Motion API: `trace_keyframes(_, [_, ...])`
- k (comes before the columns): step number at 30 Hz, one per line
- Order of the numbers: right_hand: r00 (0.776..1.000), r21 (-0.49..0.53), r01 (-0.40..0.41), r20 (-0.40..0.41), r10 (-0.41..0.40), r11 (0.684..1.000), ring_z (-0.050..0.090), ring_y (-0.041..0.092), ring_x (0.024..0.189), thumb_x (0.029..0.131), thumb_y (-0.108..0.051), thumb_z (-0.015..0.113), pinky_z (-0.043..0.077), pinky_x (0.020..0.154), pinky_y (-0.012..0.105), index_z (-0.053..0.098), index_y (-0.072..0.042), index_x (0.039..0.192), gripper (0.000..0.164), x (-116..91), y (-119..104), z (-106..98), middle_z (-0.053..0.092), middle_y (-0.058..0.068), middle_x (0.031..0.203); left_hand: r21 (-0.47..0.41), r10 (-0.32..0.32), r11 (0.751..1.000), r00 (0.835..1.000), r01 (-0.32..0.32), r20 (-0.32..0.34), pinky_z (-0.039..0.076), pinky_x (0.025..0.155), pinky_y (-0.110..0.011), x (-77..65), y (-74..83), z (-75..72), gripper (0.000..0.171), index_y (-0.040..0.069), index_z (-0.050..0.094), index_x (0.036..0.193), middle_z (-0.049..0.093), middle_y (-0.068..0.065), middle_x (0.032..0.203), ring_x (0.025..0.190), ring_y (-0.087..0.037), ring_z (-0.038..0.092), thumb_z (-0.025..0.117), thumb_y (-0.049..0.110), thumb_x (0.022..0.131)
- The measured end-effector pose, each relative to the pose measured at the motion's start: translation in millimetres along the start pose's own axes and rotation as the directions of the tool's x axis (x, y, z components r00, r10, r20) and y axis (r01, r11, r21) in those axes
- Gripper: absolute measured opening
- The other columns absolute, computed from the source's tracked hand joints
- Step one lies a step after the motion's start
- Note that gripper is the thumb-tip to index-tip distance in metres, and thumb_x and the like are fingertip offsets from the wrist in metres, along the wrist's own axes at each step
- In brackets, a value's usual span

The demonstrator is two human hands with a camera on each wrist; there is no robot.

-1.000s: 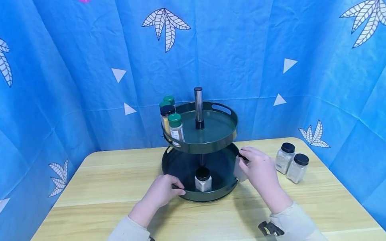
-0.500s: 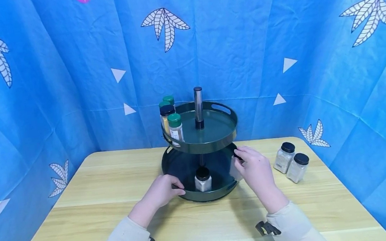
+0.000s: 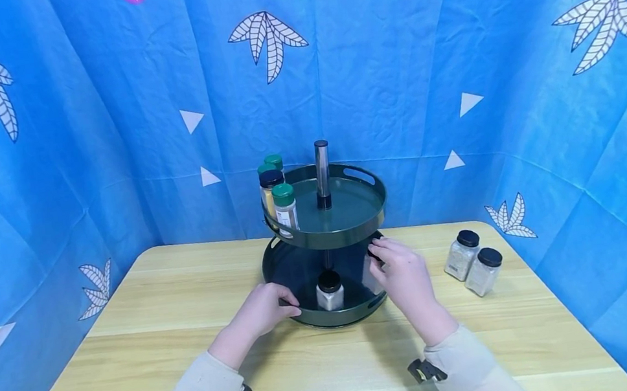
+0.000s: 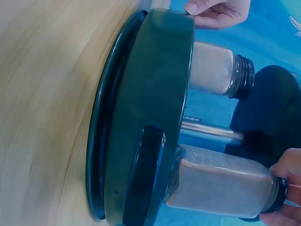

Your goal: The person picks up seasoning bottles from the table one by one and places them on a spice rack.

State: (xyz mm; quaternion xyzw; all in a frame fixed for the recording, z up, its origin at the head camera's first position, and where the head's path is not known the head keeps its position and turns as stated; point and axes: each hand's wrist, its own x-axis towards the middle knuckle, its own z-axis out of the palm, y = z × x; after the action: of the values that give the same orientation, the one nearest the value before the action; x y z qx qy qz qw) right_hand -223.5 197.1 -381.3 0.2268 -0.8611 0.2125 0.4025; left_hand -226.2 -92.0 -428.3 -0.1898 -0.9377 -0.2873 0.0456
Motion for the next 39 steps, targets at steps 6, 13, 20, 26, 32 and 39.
trace_keyframes(6, [1.000, -0.006, 0.015, 0.019, -0.015, 1.000, 0.071, 0.033, 0.098, 0.077, 0.001, 0.080, 0.058, 0.082, 0.048, 0.078, 0.000, 0.100, 0.024, 2, -4, 4, 0.074, 0.017, 0.105, 0.005, 0.001, 1.000, 1.000, -0.001, 0.001, 0.053, 0.082, -0.035, 0.7, 1.5, -1.2, 0.009, 0.019, 0.077, 0.076, 0.070, 0.009, 0.079, 0.084, -0.015, 0.064, 0.085, 0.019, 0.080])
trace_keyframes(13, [0.998, 0.009, 0.062, 0.002, -0.062, 0.998, 0.072, 0.032, 0.094, 0.076, 0.002, 0.080, 0.059, 0.079, 0.046, 0.078, -0.001, 0.098, 0.022, 2, -6, 11, 0.075, 0.015, 0.101, 0.006, -0.007, 1.000, 1.000, 0.007, 0.004, 0.053, 0.083, -0.034, 1.8, 3.3, -2.4, 0.009, 0.019, 0.077, 0.076, 0.070, 0.009, 0.080, 0.084, -0.014, 0.064, 0.085, 0.019, 0.080])
trace_keyframes(20, [0.994, 0.027, 0.111, -0.006, -0.111, 0.993, 0.072, 0.031, 0.092, 0.074, 0.002, 0.082, 0.059, 0.080, 0.046, 0.078, 0.001, 0.096, 0.023, 1, -9, 18, 0.075, 0.015, 0.099, 0.001, -0.013, 1.000, 1.000, 0.013, 0.011, 0.053, 0.082, -0.034, 2.8, 3.7, -2.6, 0.009, 0.019, 0.077, 0.076, 0.070, 0.010, 0.079, 0.084, -0.014, 0.063, 0.085, 0.019, 0.081])
trace_keyframes(26, [0.991, 0.034, 0.134, -0.007, -0.134, 0.990, 0.072, 0.030, 0.091, 0.072, 0.003, 0.083, 0.059, 0.079, 0.045, 0.078, 0.000, 0.095, 0.024, -1, -11, 23, 0.075, 0.014, 0.098, 0.005, -0.017, 1.000, 1.000, 0.017, 0.014, 0.053, 0.083, -0.034, 3.2, 2.8, -2.2, 0.009, 0.019, 0.077, 0.076, 0.070, 0.009, 0.079, 0.084, -0.014, 0.063, 0.085, 0.019, 0.081])
trace_keyframes(32, [0.989, 0.037, 0.149, 0.011, -0.150, 0.988, 0.073, 0.029, 0.091, 0.071, 0.003, 0.085, 0.059, 0.078, 0.043, 0.078, -0.001, 0.095, 0.025, -4, -13, 27, 0.075, 0.013, 0.098, 0.011, -0.008, 1.000, 1.000, 0.008, 0.014, 0.053, 0.082, -0.034, 3.4, 2.5, -2.0, 0.009, 0.019, 0.077, 0.076, 0.070, 0.010, 0.079, 0.083, -0.014, 0.064, 0.085, 0.020, 0.081])
trace_keyframes(39, [0.987, 0.044, 0.151, 0.049, -0.153, 0.988, 0.073, 0.028, 0.091, 0.071, 0.002, 0.085, 0.060, 0.078, 0.043, 0.078, -0.002, 0.094, 0.024, -9, -15, 31, 0.075, 0.013, 0.099, -0.001, -0.019, 1.000, 1.000, 0.019, 0.022, 0.053, 0.083, -0.035, 2.2, 1.6, -1.3, 0.009, 0.019, 0.076, 0.076, 0.070, 0.009, 0.080, 0.084, -0.014, 0.063, 0.084, 0.020, 0.082])
